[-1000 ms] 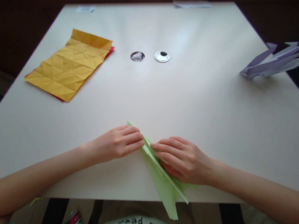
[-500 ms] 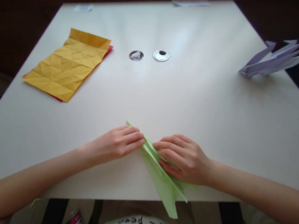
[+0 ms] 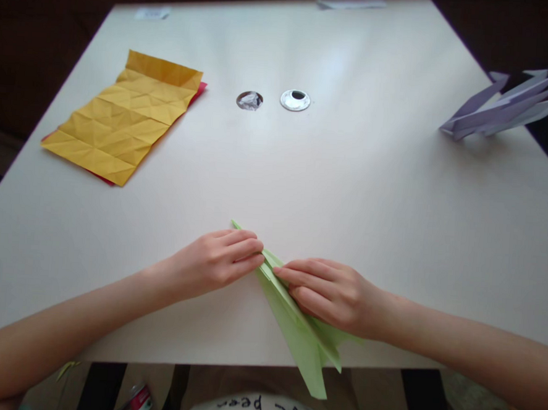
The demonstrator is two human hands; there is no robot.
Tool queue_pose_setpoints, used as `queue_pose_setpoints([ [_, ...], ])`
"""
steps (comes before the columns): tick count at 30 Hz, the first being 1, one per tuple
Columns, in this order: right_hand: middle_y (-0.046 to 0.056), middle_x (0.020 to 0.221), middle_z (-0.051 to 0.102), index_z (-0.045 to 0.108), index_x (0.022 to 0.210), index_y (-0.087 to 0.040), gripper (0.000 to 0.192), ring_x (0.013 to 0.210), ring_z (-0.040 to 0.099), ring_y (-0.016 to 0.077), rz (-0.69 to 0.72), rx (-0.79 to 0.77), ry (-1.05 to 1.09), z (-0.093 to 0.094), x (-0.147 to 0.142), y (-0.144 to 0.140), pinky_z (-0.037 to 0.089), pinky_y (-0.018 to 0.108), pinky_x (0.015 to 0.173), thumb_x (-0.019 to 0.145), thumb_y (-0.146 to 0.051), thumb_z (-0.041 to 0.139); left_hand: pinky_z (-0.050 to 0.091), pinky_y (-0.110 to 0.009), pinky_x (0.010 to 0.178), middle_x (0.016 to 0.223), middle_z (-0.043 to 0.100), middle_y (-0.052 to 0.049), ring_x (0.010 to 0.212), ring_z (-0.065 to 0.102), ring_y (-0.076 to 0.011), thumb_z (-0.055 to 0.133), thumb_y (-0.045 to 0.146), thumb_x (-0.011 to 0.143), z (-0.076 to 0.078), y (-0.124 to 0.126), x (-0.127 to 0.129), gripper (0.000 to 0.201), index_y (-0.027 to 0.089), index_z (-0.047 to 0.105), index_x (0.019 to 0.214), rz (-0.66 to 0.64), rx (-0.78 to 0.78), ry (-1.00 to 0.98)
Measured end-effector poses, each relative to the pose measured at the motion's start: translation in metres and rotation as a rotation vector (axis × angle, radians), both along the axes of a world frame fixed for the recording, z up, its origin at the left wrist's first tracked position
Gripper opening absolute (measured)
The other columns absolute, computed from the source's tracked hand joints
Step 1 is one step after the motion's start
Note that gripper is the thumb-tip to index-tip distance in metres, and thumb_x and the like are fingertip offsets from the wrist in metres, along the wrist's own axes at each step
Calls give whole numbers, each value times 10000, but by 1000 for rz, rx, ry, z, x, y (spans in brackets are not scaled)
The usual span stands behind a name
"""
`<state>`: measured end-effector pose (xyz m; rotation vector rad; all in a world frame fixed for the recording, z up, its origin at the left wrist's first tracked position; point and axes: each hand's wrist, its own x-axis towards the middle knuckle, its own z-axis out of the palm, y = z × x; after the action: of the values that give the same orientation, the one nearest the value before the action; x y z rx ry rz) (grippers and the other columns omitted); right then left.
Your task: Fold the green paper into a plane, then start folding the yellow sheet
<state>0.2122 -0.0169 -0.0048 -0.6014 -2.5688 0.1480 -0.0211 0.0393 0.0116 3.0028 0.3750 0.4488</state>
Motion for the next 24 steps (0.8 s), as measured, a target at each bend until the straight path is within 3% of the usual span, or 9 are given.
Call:
queue_pose_setpoints([
  [9,102,1010,663,565,696,-124,174,929,604,187,20,0,20,-1,0,0,547,306,775,809,-36,467,499,-289,730,845,662,-58,851,606,-167,449,109,863,1,-2,2,143,111,569,939,-25,100,-41],
  [20,91,1033,632,532,809,-152,112,973,558,181,0,-269,80,2,1,2,524,346,803,766,-62,480,480,-268,741,850,672,-30,857,614,-140,443,111,868,-1,-2,1,158,143,549,980,7,132,-21],
  [24,99,995,640,530,780,-142,88,939,563,187,-14,-230,94,1,2,1,535,341,770,765,-61,500,474,-274,737,852,668,-27,851,613,-144,467,104,857,-2,-2,1,163,137,542,998,6,129,-19],
])
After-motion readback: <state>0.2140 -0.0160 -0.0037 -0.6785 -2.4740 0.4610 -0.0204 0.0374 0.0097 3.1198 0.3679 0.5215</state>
